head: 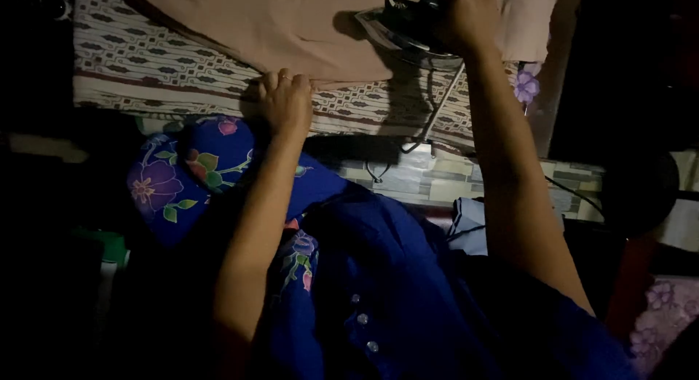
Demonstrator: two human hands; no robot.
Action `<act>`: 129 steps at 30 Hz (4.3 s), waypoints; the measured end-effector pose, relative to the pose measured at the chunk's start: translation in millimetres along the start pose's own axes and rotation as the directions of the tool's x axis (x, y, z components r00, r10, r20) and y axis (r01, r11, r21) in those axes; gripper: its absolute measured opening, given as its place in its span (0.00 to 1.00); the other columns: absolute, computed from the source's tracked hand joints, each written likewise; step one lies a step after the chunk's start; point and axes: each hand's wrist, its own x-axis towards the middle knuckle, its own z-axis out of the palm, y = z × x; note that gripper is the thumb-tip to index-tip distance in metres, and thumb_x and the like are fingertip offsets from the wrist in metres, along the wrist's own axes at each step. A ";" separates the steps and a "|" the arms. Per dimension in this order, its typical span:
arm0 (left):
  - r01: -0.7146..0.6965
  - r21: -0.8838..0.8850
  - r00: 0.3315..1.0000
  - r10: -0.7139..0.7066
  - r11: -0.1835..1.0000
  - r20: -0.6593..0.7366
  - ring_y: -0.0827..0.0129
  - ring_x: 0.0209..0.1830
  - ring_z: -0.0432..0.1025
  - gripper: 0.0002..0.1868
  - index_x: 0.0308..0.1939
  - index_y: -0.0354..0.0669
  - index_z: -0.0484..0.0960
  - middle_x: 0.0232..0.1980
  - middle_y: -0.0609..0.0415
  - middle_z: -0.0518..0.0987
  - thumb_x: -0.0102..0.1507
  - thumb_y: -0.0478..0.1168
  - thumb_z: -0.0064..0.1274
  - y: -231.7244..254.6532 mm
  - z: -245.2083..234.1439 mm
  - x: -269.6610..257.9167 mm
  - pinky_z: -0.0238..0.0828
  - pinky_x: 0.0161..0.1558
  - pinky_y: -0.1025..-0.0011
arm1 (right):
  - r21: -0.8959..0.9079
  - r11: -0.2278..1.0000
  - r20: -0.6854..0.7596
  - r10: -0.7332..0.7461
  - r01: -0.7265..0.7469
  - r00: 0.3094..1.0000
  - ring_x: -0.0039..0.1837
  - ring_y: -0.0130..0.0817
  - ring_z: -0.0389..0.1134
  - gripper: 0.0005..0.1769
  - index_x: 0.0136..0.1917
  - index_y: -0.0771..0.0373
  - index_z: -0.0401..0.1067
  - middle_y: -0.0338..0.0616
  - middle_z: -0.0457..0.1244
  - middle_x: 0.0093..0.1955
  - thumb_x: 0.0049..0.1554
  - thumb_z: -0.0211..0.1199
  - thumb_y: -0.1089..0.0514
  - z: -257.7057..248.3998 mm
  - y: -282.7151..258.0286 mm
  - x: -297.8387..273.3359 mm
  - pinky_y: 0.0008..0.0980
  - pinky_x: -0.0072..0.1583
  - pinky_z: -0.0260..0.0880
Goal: Ironing and folding a pair of light-colored trousers on a table.
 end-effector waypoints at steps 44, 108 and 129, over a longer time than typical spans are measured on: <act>0.150 -0.554 0.981 -0.192 0.819 -0.018 0.46 0.38 0.70 0.16 0.47 0.37 0.70 0.39 0.42 0.72 0.64 0.35 0.63 -44.3 30.6 -34.1 0.70 0.41 0.53 | 0.102 0.923 0.081 -0.380 0.372 0.921 0.33 0.44 0.69 0.15 0.43 0.50 0.75 0.43 0.66 0.33 0.55 0.72 0.40 5.3 -90.2 43.0 0.42 0.37 0.68; 0.435 -0.433 0.899 -0.354 0.790 0.257 0.48 0.30 0.76 0.13 0.26 0.39 0.81 0.28 0.39 0.79 0.58 0.44 0.64 -44.1 32.4 -40.0 0.70 0.35 0.54 | 0.219 0.922 0.233 -0.367 0.319 0.900 0.29 0.44 0.67 0.27 0.40 0.58 0.75 0.47 0.66 0.29 0.56 0.71 0.32 -33.1 -157.0 62.9 0.45 0.34 0.69; 0.438 -0.309 0.867 -0.306 0.844 0.393 0.33 0.44 0.75 0.13 0.36 0.35 0.83 0.40 0.30 0.81 0.61 0.44 0.54 -42.1 20.4 -12.8 0.70 0.48 0.43 | 0.276 0.960 0.152 -0.001 -0.041 0.988 0.38 0.57 0.72 0.15 0.45 0.60 0.73 0.57 0.68 0.35 0.62 0.64 0.46 5.2 -229.8 115.2 0.51 0.40 0.71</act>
